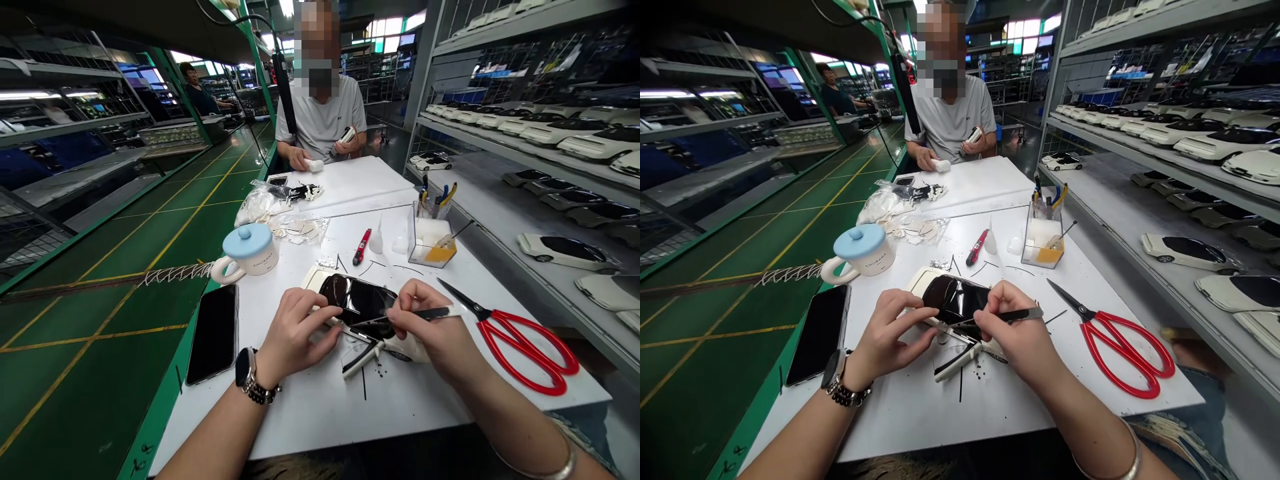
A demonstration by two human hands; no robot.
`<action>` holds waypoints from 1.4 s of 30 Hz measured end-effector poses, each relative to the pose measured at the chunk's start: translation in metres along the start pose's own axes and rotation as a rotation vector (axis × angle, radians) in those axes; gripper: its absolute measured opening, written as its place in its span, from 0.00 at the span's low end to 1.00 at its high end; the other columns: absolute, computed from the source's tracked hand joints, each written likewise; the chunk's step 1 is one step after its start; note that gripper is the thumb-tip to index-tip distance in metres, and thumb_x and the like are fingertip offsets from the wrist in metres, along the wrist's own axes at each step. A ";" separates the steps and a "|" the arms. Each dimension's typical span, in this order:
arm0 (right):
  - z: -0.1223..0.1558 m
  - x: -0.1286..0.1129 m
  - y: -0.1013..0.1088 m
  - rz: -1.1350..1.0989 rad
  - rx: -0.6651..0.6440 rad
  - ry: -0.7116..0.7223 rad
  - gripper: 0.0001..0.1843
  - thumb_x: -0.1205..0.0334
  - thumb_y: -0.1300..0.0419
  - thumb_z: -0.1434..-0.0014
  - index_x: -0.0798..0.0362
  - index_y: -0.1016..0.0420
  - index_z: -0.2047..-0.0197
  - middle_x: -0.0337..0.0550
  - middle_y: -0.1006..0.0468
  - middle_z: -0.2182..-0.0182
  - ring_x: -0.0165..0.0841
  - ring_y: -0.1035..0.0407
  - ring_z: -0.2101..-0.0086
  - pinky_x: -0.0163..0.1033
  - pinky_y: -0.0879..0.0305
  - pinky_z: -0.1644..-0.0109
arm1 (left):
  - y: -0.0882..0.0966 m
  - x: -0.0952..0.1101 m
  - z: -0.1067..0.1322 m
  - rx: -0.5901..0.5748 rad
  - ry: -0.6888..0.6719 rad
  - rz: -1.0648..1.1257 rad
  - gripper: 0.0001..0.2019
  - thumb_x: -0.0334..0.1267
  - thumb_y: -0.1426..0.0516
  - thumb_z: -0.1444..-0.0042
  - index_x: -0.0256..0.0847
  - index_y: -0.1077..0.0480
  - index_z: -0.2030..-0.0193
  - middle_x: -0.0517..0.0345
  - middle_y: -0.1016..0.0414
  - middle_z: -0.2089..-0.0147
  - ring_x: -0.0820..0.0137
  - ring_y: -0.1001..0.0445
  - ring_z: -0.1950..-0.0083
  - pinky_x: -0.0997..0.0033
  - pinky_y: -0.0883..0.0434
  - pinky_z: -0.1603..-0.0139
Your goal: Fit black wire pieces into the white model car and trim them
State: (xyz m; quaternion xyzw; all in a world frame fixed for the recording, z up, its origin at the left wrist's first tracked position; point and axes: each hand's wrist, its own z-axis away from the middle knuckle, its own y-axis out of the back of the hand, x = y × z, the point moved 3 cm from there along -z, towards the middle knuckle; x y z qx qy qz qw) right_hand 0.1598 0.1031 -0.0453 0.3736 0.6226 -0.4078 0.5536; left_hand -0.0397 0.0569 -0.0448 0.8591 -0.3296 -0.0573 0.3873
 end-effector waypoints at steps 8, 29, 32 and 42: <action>0.002 -0.016 0.009 0.186 -0.040 0.165 0.15 0.59 0.39 0.42 0.51 0.43 0.71 0.35 0.34 0.77 0.27 0.40 0.78 0.33 0.44 0.75 | -0.010 -0.005 0.004 -0.019 0.076 -0.015 0.04 0.33 0.42 0.44 0.43 0.28 0.62 0.58 0.28 0.66 0.69 0.31 0.62 0.61 0.36 0.55; 0.017 -0.016 -0.026 1.343 -0.414 0.842 0.08 0.75 0.49 0.46 0.54 0.35 0.65 0.41 0.30 0.72 0.36 0.41 0.67 0.48 0.50 0.55 | 0.001 -0.008 0.003 0.039 0.134 -0.045 0.04 0.31 0.43 0.45 0.42 0.28 0.63 0.58 0.28 0.66 0.68 0.31 0.62 0.61 0.35 0.56; 0.013 -0.015 -0.026 1.346 -0.419 0.839 0.09 0.77 0.50 0.47 0.54 0.38 0.68 0.40 0.31 0.73 0.35 0.41 0.68 0.46 0.50 0.56 | 0.000 -0.008 0.004 0.038 0.128 -0.043 0.04 0.31 0.43 0.45 0.41 0.28 0.63 0.57 0.28 0.66 0.68 0.32 0.62 0.62 0.35 0.56; 0.026 -0.018 -0.024 1.309 -0.427 0.857 0.09 0.77 0.49 0.46 0.54 0.40 0.69 0.40 0.31 0.72 0.34 0.41 0.67 0.46 0.50 0.55 | -0.004 -0.006 0.003 0.007 0.094 -0.032 0.03 0.32 0.43 0.45 0.41 0.29 0.64 0.57 0.28 0.66 0.68 0.32 0.62 0.63 0.35 0.57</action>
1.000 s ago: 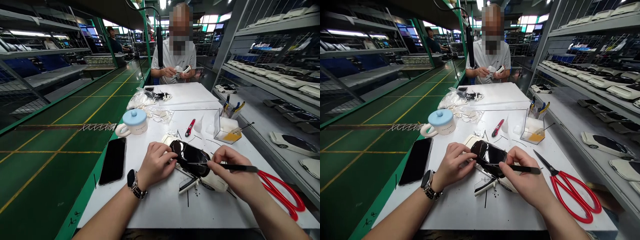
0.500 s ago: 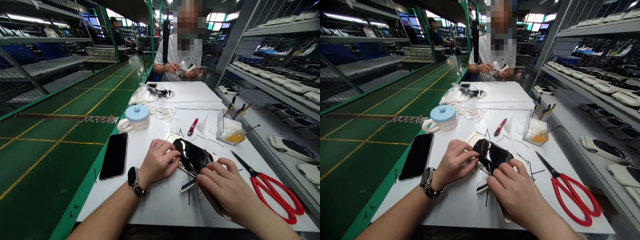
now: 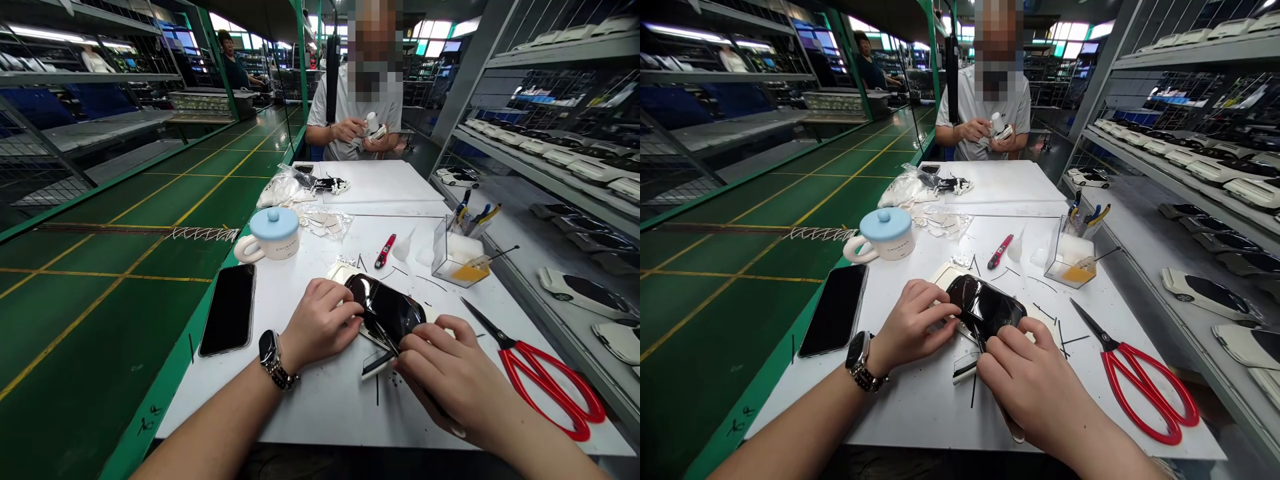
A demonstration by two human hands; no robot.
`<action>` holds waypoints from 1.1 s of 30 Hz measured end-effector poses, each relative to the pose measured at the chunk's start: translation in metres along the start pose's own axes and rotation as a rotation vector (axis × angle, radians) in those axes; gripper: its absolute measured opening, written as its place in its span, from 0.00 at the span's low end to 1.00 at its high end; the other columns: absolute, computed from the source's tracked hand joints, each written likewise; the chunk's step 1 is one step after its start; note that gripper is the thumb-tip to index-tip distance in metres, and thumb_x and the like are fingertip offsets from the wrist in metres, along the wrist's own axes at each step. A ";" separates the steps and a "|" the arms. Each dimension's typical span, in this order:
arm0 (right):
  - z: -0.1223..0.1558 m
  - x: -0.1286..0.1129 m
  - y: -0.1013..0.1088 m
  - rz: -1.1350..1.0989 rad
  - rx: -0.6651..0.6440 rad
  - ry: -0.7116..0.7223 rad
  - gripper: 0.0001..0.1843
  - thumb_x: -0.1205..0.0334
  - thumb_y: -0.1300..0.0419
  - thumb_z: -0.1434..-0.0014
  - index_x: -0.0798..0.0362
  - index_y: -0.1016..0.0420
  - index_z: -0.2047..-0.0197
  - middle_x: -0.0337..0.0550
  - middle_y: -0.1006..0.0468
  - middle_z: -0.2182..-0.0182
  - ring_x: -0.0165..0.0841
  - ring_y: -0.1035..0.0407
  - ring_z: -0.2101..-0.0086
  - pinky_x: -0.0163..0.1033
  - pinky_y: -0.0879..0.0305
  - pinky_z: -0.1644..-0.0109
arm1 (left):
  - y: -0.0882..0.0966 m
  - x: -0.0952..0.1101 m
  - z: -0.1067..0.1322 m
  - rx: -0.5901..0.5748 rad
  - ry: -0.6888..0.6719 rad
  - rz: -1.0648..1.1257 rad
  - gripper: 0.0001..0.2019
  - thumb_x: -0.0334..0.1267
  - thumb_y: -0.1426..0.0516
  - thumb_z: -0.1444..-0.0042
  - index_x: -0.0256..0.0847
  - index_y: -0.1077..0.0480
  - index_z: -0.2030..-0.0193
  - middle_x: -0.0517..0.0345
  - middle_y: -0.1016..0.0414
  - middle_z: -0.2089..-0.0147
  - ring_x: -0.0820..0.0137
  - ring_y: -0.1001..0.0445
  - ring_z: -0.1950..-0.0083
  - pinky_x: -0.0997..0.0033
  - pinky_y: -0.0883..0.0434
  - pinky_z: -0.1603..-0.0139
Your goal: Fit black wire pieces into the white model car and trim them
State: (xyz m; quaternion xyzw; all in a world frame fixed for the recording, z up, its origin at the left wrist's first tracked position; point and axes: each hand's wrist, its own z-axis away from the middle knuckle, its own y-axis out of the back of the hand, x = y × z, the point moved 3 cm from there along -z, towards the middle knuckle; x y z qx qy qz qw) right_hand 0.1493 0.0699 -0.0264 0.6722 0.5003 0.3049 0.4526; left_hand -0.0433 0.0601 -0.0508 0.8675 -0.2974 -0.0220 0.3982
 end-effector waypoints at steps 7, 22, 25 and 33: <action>-0.006 0.002 -0.007 0.095 0.046 0.050 0.10 0.79 0.53 0.43 0.54 0.38 0.68 0.42 0.30 0.72 0.35 0.40 0.66 0.46 0.49 0.55 | 0.000 0.001 0.000 -0.006 -0.011 0.008 0.03 0.32 0.43 0.45 0.40 0.29 0.64 0.57 0.28 0.66 0.68 0.33 0.62 0.63 0.35 0.57; -0.005 0.022 0.009 -0.427 -0.053 -0.262 0.07 0.69 0.46 0.37 0.52 0.41 0.67 0.36 0.33 0.71 0.29 0.39 0.67 0.41 0.47 0.59 | -0.012 0.003 0.004 -0.018 -0.083 -0.015 0.01 0.33 0.42 0.45 0.39 0.30 0.67 0.57 0.28 0.66 0.69 0.33 0.62 0.64 0.35 0.58; -0.005 0.020 0.007 -0.429 -0.032 -0.270 0.07 0.69 0.46 0.37 0.52 0.41 0.67 0.36 0.33 0.71 0.30 0.40 0.68 0.41 0.47 0.60 | -0.017 0.005 0.006 0.018 -0.106 -0.051 0.01 0.33 0.42 0.45 0.39 0.30 0.67 0.57 0.28 0.66 0.70 0.34 0.64 0.64 0.36 0.59; -0.004 0.008 0.030 -0.431 0.014 -0.169 0.09 0.73 0.43 0.40 0.52 0.40 0.67 0.37 0.31 0.70 0.29 0.38 0.69 0.42 0.44 0.61 | -0.016 0.010 0.005 0.092 -0.086 0.070 0.02 0.29 0.43 0.45 0.38 0.30 0.66 0.58 0.28 0.69 0.71 0.34 0.65 0.65 0.36 0.61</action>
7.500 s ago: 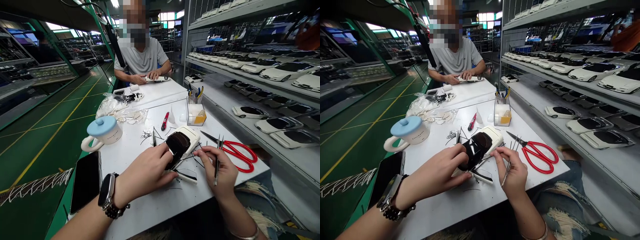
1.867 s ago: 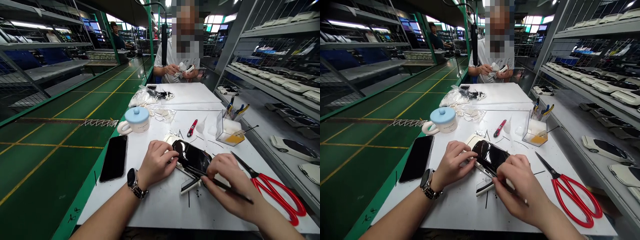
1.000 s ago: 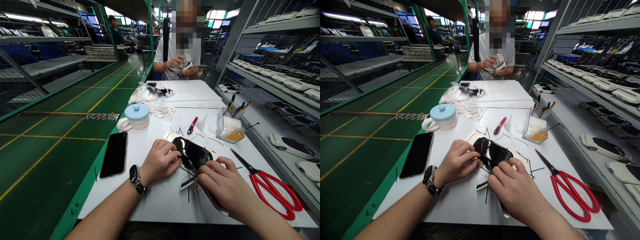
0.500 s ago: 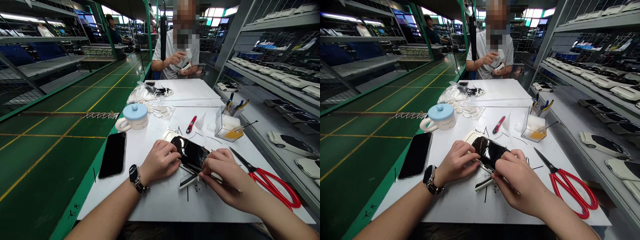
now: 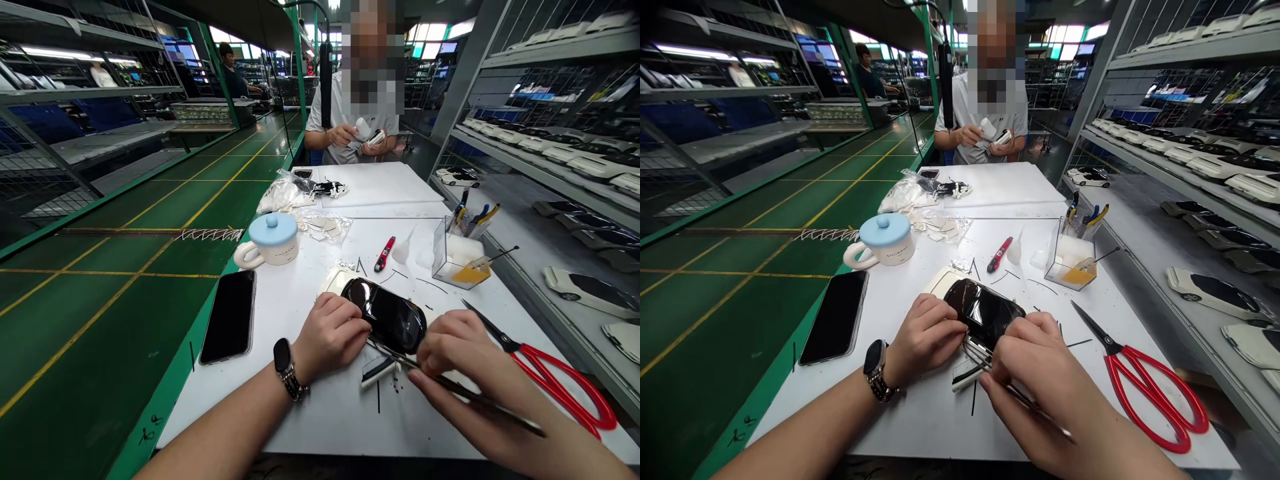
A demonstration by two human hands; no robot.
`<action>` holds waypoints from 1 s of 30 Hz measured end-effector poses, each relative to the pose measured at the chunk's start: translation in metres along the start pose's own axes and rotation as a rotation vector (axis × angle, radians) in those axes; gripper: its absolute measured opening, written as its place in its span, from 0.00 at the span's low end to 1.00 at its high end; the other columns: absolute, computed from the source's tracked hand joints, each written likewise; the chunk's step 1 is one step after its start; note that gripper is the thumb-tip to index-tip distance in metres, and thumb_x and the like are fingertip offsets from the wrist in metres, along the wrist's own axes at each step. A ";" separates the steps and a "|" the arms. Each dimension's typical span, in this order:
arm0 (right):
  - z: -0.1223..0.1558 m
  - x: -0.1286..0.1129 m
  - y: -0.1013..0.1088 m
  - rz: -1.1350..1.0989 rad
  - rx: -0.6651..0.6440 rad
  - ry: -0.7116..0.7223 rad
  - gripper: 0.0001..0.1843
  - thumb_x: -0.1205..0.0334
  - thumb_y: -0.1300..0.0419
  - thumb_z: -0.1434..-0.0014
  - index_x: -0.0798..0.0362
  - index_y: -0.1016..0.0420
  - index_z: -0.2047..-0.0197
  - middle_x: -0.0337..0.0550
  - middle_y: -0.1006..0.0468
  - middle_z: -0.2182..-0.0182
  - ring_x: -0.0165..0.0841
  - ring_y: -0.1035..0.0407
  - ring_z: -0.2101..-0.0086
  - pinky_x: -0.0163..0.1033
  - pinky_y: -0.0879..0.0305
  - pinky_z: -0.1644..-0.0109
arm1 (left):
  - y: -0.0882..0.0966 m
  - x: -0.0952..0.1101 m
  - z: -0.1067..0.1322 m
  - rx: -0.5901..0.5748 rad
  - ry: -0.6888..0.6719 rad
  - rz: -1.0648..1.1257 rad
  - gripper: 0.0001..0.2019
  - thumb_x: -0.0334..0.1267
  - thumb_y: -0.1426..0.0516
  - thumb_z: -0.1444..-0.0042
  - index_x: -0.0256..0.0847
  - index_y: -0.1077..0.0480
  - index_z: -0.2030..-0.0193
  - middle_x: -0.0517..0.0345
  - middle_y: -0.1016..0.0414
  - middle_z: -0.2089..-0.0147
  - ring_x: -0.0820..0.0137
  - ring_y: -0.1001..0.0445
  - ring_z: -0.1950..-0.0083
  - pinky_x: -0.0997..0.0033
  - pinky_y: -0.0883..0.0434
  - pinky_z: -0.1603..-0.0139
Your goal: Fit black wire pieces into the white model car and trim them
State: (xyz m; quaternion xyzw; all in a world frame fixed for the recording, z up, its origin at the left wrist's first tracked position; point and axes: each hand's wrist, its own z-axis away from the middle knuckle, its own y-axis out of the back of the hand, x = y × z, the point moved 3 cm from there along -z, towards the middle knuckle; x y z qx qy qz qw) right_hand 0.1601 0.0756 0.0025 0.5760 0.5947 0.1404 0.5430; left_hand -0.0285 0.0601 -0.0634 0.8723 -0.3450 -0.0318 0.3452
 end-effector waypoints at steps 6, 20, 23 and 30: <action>-0.031 0.040 0.023 -0.165 0.471 -0.218 0.08 0.65 0.37 0.44 0.49 0.35 0.67 0.37 0.29 0.71 0.31 0.34 0.69 0.37 0.38 0.67 | 0.009 0.009 -0.007 0.105 0.062 0.165 0.04 0.26 0.43 0.48 0.38 0.30 0.68 0.58 0.29 0.71 0.71 0.33 0.67 0.66 0.36 0.63; -0.130 0.151 -0.041 -0.172 0.050 -0.418 0.12 0.56 0.37 0.49 0.52 0.35 0.73 0.38 0.28 0.74 0.32 0.35 0.72 0.39 0.40 0.66 | 0.015 0.019 -0.005 0.144 -0.027 0.061 0.04 0.28 0.44 0.47 0.36 0.28 0.66 0.60 0.29 0.73 0.71 0.34 0.68 0.64 0.38 0.61; -0.134 0.151 -0.040 -0.148 0.019 -0.417 0.12 0.56 0.38 0.48 0.52 0.36 0.73 0.38 0.28 0.74 0.32 0.35 0.71 0.39 0.40 0.64 | 0.017 0.019 -0.006 0.147 -0.021 0.060 0.05 0.26 0.44 0.48 0.36 0.28 0.66 0.60 0.28 0.72 0.71 0.34 0.68 0.64 0.38 0.61; -0.140 0.157 -0.040 -0.228 0.004 -0.527 0.14 0.56 0.37 0.50 0.52 0.39 0.74 0.38 0.27 0.75 0.30 0.35 0.76 0.37 0.41 0.72 | 0.015 0.019 -0.005 0.127 -0.017 0.047 0.05 0.27 0.44 0.48 0.38 0.29 0.66 0.61 0.29 0.73 0.72 0.34 0.68 0.64 0.37 0.62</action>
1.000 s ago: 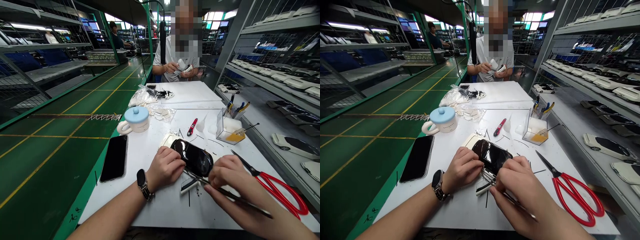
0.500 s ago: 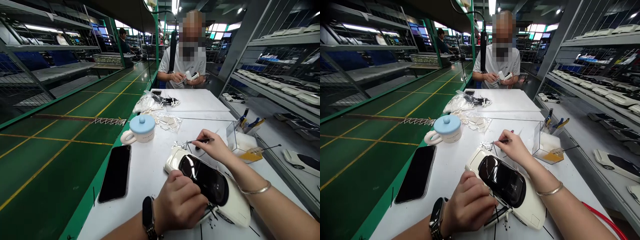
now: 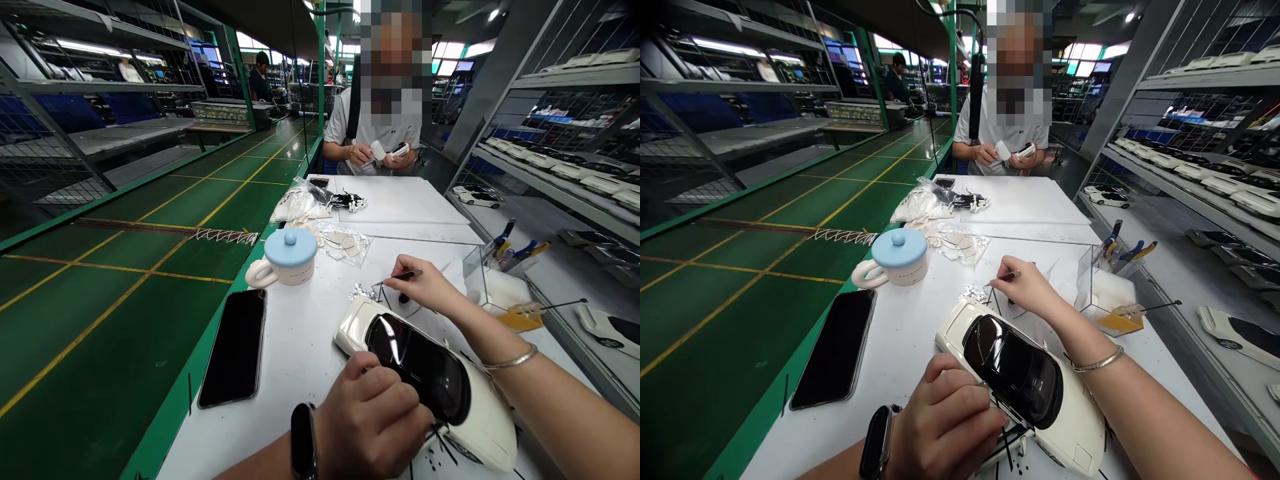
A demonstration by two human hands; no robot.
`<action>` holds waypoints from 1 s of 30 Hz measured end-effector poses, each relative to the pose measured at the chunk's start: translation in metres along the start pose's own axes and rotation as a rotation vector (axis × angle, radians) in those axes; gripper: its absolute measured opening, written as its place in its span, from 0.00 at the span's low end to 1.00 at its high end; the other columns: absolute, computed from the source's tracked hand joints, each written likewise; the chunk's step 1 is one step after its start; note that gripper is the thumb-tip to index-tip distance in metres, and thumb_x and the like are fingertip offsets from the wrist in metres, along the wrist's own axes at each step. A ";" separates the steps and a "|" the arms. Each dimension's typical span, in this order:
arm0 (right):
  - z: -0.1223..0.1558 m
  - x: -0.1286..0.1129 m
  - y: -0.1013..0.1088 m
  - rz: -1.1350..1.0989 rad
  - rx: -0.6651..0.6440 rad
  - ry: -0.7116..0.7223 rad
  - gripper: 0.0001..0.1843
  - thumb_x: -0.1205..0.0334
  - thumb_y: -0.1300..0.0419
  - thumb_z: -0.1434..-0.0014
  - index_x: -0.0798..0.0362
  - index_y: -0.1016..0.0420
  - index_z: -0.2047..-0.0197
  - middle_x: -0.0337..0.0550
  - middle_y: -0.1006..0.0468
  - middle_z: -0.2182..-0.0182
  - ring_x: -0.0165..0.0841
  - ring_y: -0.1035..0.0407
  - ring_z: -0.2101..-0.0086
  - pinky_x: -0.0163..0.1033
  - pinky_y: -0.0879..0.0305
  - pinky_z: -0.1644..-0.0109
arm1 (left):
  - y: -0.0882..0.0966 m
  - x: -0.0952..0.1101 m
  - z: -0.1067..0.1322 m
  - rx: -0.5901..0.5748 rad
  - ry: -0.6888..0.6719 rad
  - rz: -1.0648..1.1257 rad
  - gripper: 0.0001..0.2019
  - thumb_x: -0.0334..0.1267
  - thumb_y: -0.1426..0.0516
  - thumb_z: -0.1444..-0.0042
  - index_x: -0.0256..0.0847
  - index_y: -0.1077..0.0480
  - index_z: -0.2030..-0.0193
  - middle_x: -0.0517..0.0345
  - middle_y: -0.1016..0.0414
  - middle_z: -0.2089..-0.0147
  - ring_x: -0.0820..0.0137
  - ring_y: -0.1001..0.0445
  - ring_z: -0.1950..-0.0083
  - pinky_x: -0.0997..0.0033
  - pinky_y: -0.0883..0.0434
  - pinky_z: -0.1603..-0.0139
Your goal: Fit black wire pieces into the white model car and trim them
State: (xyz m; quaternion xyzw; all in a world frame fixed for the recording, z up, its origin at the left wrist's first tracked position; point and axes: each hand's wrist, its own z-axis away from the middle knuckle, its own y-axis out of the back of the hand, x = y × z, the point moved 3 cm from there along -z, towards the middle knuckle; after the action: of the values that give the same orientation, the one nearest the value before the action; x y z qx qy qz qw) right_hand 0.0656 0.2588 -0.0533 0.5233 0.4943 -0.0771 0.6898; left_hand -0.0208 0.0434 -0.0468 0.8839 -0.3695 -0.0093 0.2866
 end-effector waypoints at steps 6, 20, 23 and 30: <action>-0.003 0.001 0.001 -0.024 0.047 -0.067 0.12 0.57 0.37 0.50 0.52 0.37 0.74 0.38 0.27 0.77 0.31 0.35 0.77 0.36 0.41 0.74 | -0.001 -0.001 0.000 0.041 0.001 0.016 0.07 0.26 0.45 0.48 0.37 0.28 0.64 0.60 0.28 0.73 0.71 0.34 0.68 0.64 0.37 0.63; 0.011 -0.004 0.006 -0.004 0.005 0.088 0.13 0.55 0.36 0.49 0.52 0.36 0.73 0.40 0.26 0.72 0.33 0.32 0.70 0.39 0.38 0.65 | -0.001 -0.001 0.000 0.055 0.070 0.084 0.03 0.29 0.44 0.45 0.38 0.30 0.64 0.57 0.29 0.70 0.70 0.34 0.67 0.64 0.35 0.63; 0.001 0.000 0.001 0.000 0.001 0.060 0.13 0.55 0.36 0.50 0.52 0.36 0.73 0.39 0.27 0.73 0.31 0.34 0.72 0.38 0.39 0.68 | 0.000 -0.002 0.000 0.068 0.060 0.080 0.04 0.29 0.44 0.45 0.38 0.29 0.64 0.57 0.29 0.70 0.69 0.33 0.67 0.64 0.36 0.63; -0.009 0.001 0.001 0.022 -0.009 0.004 0.13 0.55 0.36 0.51 0.52 0.36 0.73 0.38 0.27 0.75 0.30 0.35 0.75 0.36 0.41 0.72 | 0.002 -0.001 -0.001 0.081 0.044 0.064 0.04 0.28 0.44 0.46 0.37 0.29 0.65 0.57 0.29 0.71 0.70 0.34 0.69 0.64 0.36 0.64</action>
State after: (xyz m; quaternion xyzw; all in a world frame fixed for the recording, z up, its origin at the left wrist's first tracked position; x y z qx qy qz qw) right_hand 0.0609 0.2670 -0.0527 0.5258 0.4904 -0.0663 0.6918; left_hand -0.0219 0.0435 -0.0451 0.8826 -0.3911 0.0343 0.2586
